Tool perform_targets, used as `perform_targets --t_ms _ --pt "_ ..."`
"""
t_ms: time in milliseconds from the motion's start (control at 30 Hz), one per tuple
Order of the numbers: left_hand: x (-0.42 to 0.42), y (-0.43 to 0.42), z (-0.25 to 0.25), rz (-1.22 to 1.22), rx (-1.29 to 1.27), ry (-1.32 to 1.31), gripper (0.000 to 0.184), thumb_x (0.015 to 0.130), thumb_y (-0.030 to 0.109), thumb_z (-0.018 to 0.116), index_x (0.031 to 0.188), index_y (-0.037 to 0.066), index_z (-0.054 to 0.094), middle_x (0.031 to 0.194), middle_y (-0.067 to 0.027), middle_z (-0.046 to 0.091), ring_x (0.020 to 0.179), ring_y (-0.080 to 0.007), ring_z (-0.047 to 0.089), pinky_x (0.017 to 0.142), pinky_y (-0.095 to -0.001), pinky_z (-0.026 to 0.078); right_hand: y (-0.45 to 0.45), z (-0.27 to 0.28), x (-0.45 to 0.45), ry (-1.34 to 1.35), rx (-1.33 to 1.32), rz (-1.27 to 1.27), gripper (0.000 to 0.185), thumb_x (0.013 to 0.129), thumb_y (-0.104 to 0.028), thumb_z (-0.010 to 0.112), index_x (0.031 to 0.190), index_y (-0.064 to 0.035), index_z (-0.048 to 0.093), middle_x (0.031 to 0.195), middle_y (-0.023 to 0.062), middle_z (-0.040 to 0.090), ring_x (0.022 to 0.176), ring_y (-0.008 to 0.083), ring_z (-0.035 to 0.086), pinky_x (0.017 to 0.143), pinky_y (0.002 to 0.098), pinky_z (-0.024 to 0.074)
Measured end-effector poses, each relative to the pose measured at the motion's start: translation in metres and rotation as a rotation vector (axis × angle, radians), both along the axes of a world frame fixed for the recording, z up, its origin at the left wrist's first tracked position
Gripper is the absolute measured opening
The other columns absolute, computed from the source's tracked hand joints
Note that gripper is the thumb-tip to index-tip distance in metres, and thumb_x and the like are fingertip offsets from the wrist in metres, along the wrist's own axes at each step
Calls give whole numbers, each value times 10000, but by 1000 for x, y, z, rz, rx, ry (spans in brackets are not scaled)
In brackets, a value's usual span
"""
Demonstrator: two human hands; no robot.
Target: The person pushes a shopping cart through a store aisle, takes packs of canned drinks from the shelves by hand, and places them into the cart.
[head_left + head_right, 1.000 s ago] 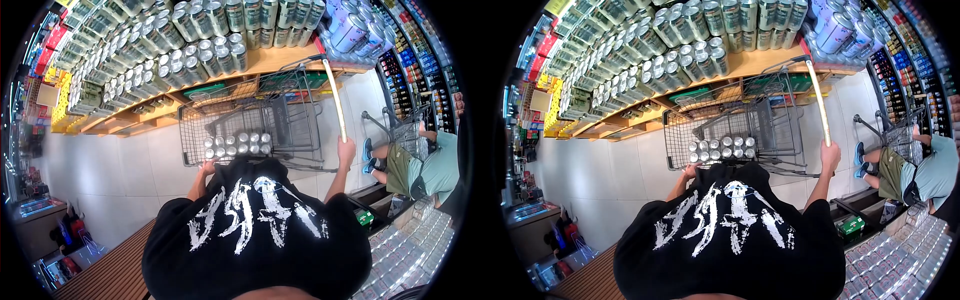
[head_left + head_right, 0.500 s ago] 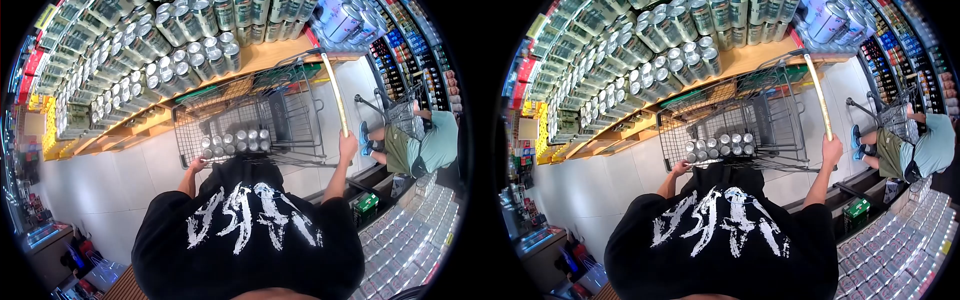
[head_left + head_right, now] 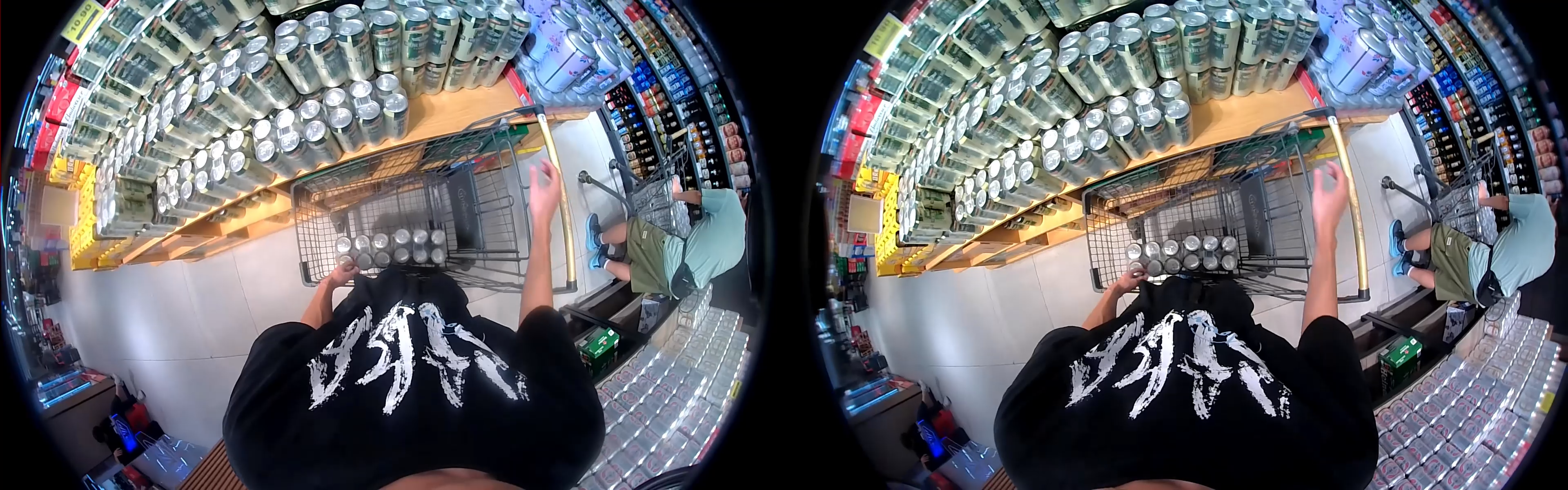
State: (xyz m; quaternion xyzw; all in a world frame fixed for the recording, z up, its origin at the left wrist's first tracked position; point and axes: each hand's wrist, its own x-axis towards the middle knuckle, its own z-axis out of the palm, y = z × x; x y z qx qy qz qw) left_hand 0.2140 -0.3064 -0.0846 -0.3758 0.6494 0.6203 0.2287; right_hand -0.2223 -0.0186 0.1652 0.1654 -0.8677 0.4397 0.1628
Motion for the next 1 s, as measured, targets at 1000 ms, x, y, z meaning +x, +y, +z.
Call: perform_targets --t_ms 1000 --pt "-108 -54 125 428 -319 614 258 937 162 546 1153 24 577 1077 -55 623 1021 -155 575 884 -303 446 -342 -14 5 -525 85 147 589 853 -555 513 1091 -21 590 975 240 649 965 411 606 839 481 463"
